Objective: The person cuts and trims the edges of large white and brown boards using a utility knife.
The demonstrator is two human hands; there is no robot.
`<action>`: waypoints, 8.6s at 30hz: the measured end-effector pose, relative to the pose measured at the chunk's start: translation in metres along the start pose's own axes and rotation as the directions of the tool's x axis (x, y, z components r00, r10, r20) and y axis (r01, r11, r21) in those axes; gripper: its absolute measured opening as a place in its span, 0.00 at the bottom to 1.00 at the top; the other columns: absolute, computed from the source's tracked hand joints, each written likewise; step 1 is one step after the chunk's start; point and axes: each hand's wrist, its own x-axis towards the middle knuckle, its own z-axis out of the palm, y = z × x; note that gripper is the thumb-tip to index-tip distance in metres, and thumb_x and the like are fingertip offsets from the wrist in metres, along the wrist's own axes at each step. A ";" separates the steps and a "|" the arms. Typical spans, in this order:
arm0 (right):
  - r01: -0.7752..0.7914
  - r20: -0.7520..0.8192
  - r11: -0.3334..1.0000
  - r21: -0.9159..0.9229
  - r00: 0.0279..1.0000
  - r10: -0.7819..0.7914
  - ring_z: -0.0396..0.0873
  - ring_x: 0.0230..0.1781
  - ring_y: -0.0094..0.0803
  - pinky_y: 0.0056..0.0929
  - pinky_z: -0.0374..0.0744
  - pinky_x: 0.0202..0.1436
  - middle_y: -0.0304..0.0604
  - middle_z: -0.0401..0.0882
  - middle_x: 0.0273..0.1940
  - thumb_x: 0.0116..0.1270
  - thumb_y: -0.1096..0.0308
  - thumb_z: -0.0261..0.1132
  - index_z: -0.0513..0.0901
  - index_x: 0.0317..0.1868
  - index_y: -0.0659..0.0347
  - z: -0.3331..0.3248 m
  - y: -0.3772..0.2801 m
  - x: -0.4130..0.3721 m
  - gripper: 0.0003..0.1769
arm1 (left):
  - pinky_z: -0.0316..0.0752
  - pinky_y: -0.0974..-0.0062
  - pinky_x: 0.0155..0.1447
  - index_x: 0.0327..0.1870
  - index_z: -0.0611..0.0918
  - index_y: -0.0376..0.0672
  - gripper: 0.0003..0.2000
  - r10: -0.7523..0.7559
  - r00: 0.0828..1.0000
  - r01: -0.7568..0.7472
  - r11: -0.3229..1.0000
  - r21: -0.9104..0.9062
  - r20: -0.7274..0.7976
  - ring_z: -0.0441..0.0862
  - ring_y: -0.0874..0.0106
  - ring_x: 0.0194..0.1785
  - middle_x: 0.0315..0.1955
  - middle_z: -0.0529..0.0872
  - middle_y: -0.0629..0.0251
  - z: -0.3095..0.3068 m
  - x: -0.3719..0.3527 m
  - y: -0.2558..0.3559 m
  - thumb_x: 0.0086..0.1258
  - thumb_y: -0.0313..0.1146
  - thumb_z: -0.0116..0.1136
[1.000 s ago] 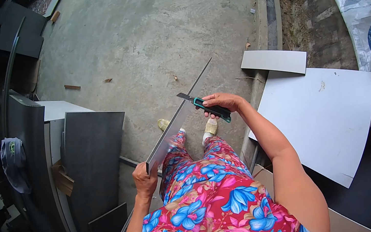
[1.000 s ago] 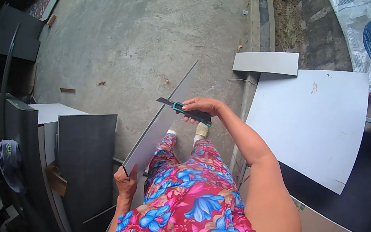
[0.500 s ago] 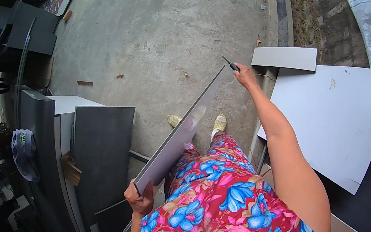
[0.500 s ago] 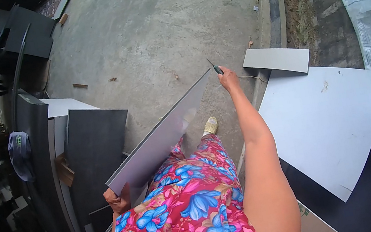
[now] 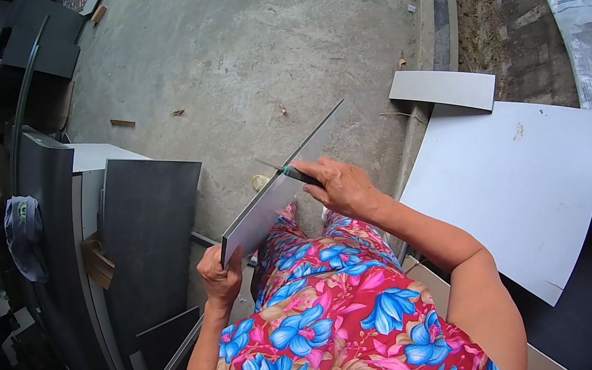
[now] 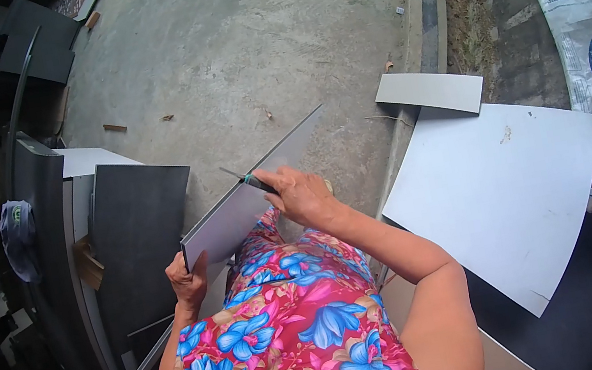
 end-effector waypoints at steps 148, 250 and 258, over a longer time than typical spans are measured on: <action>0.102 -0.514 0.859 0.502 0.833 0.202 0.80 0.29 0.23 0.19 0.80 0.30 0.43 0.80 0.30 0.67 0.64 0.61 0.74 0.54 0.68 -0.291 -0.096 0.028 0.20 | 0.70 0.83 0.33 0.31 0.81 0.35 0.08 0.133 0.859 -0.448 0.665 -0.598 -0.495 0.76 0.84 0.28 0.24 0.84 0.69 -0.036 0.264 0.136 0.62 0.32 0.65; 0.390 -0.242 0.153 0.908 0.189 0.952 0.78 0.24 0.25 0.24 0.77 0.26 0.40 0.78 0.30 0.69 0.62 0.54 0.70 0.57 0.58 0.110 0.162 -0.129 0.18 | 0.74 0.78 0.51 0.46 0.82 0.34 0.19 0.686 0.710 -0.702 0.671 0.241 0.159 0.82 0.73 0.44 0.44 0.85 0.60 -0.028 0.381 0.173 0.59 0.39 0.67; 0.620 -0.594 0.218 0.754 0.501 0.629 0.76 0.22 0.18 0.18 0.76 0.25 0.36 0.78 0.27 0.69 0.60 0.57 0.73 0.54 0.63 0.024 0.068 -0.120 0.18 | 0.77 0.75 0.47 0.41 0.84 0.33 0.13 0.705 0.704 -0.685 0.640 0.348 0.088 0.83 0.71 0.41 0.39 0.86 0.58 -0.015 0.360 0.220 0.57 0.30 0.69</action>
